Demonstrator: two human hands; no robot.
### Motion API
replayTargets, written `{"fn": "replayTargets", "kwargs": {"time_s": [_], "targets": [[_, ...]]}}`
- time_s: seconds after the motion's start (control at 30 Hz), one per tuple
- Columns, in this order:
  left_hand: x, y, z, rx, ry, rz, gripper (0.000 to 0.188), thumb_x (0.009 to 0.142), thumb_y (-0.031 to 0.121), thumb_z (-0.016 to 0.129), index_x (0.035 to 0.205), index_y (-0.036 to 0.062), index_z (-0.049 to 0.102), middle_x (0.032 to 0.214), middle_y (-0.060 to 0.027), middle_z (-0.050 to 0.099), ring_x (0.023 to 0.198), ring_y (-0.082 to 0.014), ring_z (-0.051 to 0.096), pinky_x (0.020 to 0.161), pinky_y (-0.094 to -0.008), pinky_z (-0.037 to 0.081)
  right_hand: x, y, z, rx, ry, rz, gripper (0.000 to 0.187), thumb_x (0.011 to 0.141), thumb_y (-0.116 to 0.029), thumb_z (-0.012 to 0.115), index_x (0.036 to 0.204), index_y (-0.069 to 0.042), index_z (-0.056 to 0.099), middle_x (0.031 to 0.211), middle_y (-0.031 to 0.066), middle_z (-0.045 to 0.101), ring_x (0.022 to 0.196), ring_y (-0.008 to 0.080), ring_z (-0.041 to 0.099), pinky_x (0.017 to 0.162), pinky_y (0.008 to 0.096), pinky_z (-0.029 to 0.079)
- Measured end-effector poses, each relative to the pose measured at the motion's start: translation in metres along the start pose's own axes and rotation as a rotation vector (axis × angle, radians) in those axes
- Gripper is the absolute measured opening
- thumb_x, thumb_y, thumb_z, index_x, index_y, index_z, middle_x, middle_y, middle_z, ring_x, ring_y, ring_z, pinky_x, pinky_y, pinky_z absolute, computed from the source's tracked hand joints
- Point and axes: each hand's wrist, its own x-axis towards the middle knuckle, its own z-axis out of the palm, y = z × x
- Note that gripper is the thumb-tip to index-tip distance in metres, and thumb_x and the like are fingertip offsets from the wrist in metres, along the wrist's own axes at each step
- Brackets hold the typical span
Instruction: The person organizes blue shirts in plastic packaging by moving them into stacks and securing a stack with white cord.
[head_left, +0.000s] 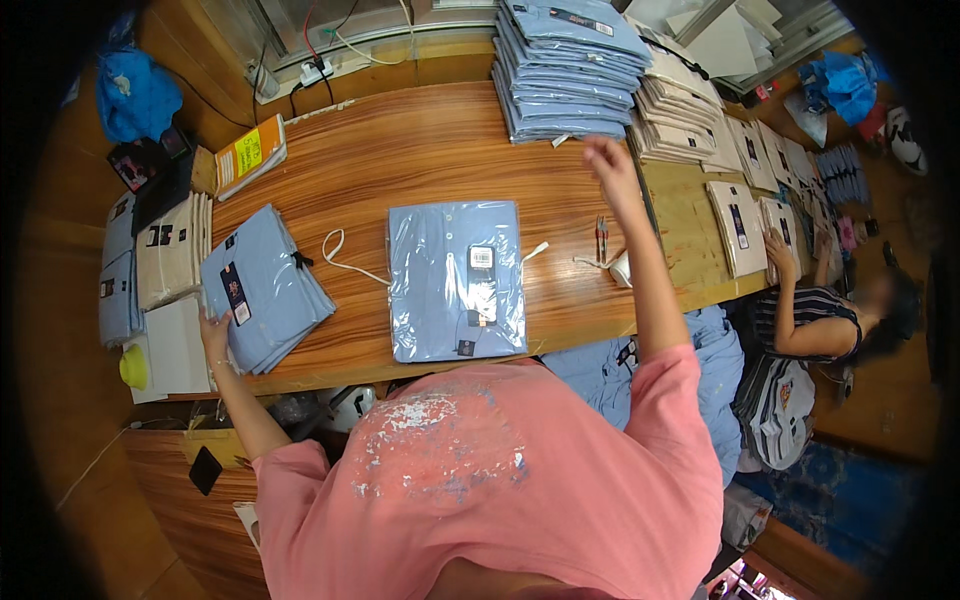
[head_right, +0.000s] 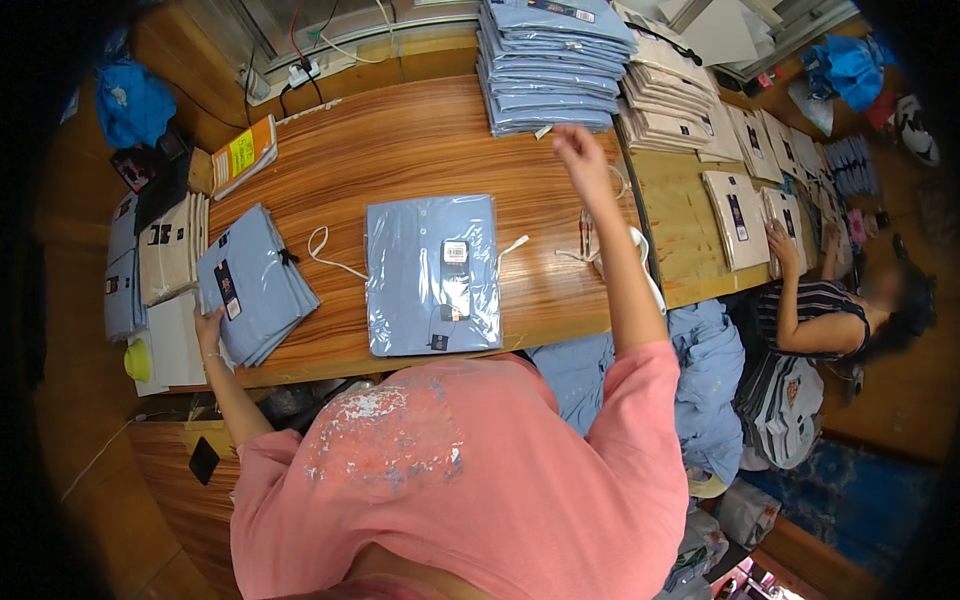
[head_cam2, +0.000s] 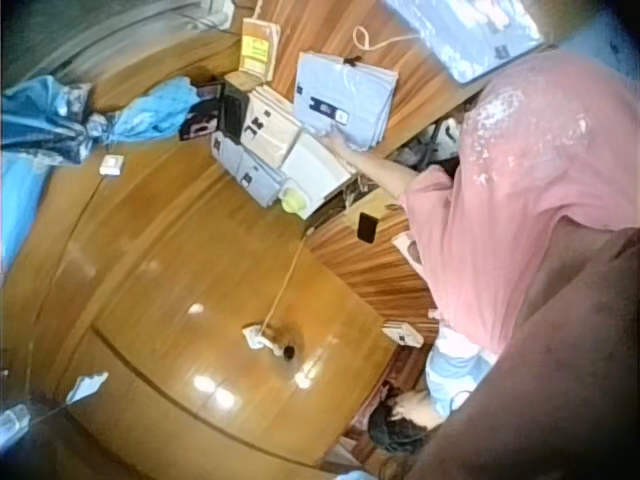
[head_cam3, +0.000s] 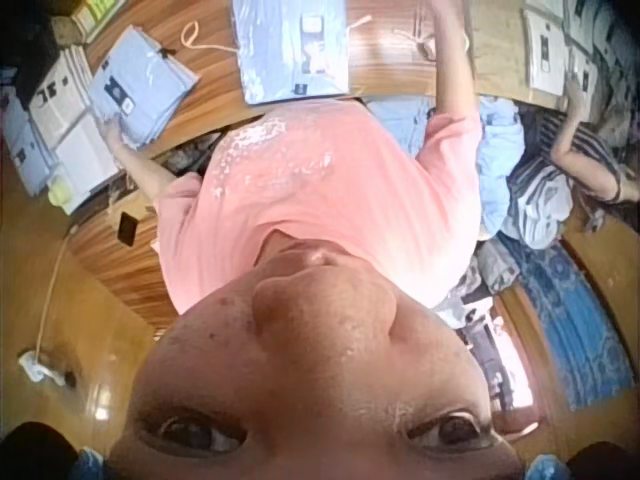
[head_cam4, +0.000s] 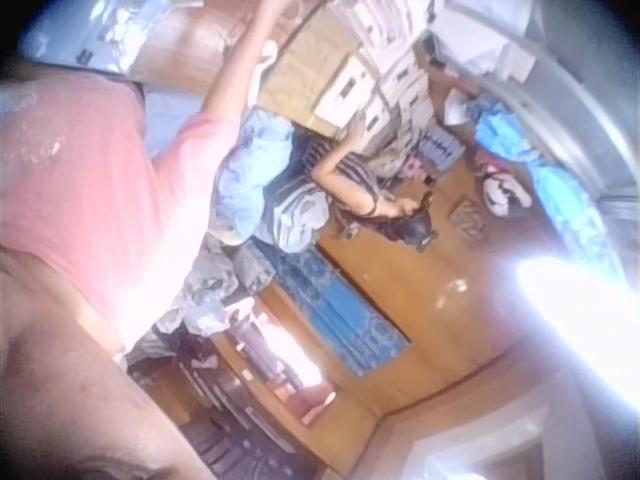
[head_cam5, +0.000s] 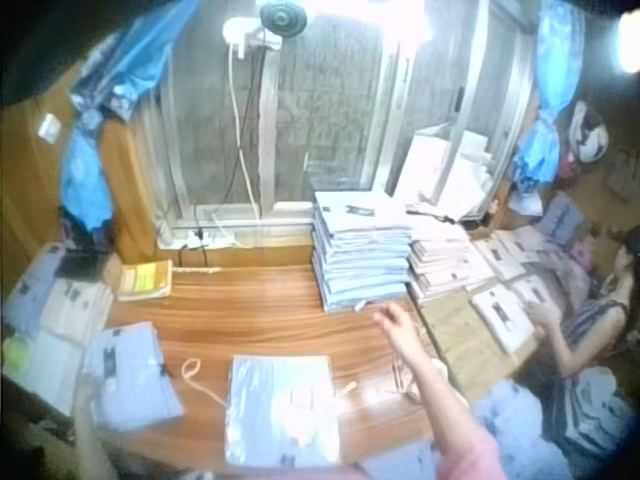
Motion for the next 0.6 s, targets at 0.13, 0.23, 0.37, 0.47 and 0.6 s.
{"fn": "replayTargets", "kwargs": {"time_s": [0.13, 0.23, 0.37, 0.47, 0.6], "targets": [[-0.06, 0.092, 0.016, -0.055, 0.299, 0.192, 0.074, 0.076, 0.016, 0.066, 0.133, -0.002, 0.023, 0.125, -0.0268, 0.038, 0.113, -0.0322, 0.042, 0.094, -0.0369, 0.034, 0.099, 0.006, -0.016, -0.198, 0.057, -0.201, 0.023, 0.078, -0.013, 0.061, 0.1, -0.005, 0.058, 0.075, 0.0034, 0.057, 0.065, 0.0102, 0.053, 0.059, 0.024, 0.042], [-0.111, 0.125, 0.027, -0.123, 0.296, 0.245, 0.076, 0.076, 0.016, 0.065, 0.134, -0.0027, 0.02, 0.129, -0.0249, 0.034, 0.113, -0.0333, 0.04, 0.095, -0.0377, 0.033, 0.149, 0.014, -0.005, -0.274, 0.051, -0.109, 0.031, 0.073, -0.015, 0.065, 0.101, -0.007, 0.058, 0.083, 0.0081, 0.058, 0.073, 0.0175, 0.055, 0.066, 0.0286, 0.044], [-0.193, 0.176, 0.043, -0.143, 0.232, 0.097, 0.076, 0.078, 0.017, 0.064, 0.136, 0.0005, 0.017, 0.131, -0.0195, 0.032, 0.112, -0.03, 0.04, 0.094, -0.0379, 0.033, 0.155, 0.015, 0.026, -0.714, 0.305, -0.56, 0.051, 0.066, -0.011, 0.062, 0.115, -0.014, 0.05, 0.117, 0.0166, 0.044, 0.11, 0.0347, 0.04, 0.089, 0.0419, 0.033], [-0.226, 0.178, 0.054, -0.196, 0.25, 0.074, 0.075, 0.08, 0.018, 0.063, 0.138, 0.0054, 0.016, 0.129, -0.0196, 0.033, 0.11, -0.0289, 0.041, 0.094, -0.0388, 0.032, 0.177, 0.015, 0.005, -0.844, 0.388, -0.821, 0.055, 0.066, -0.012, 0.06, 0.12, -0.014, 0.047, 0.12, 0.0171, 0.042, 0.112, 0.0337, 0.039, 0.092, 0.0451, 0.03], [-0.251, 0.2, 0.07, -0.273, 0.313, 0.007, 0.071, 0.082, 0.015, 0.059, 0.138, 0.0062, 0.016, 0.128, -0.019, 0.035, 0.11, -0.0286, 0.042, 0.095, -0.0386, 0.031, 0.201, 0.009, -0.016, -0.869, 0.278, -0.986, 0.067, 0.066, -0.03, 0.066, 0.126, -0.013, 0.041, 0.127, 0.016, 0.037, 0.121, 0.0335, 0.032, 0.098, 0.0494, 0.021]]}}
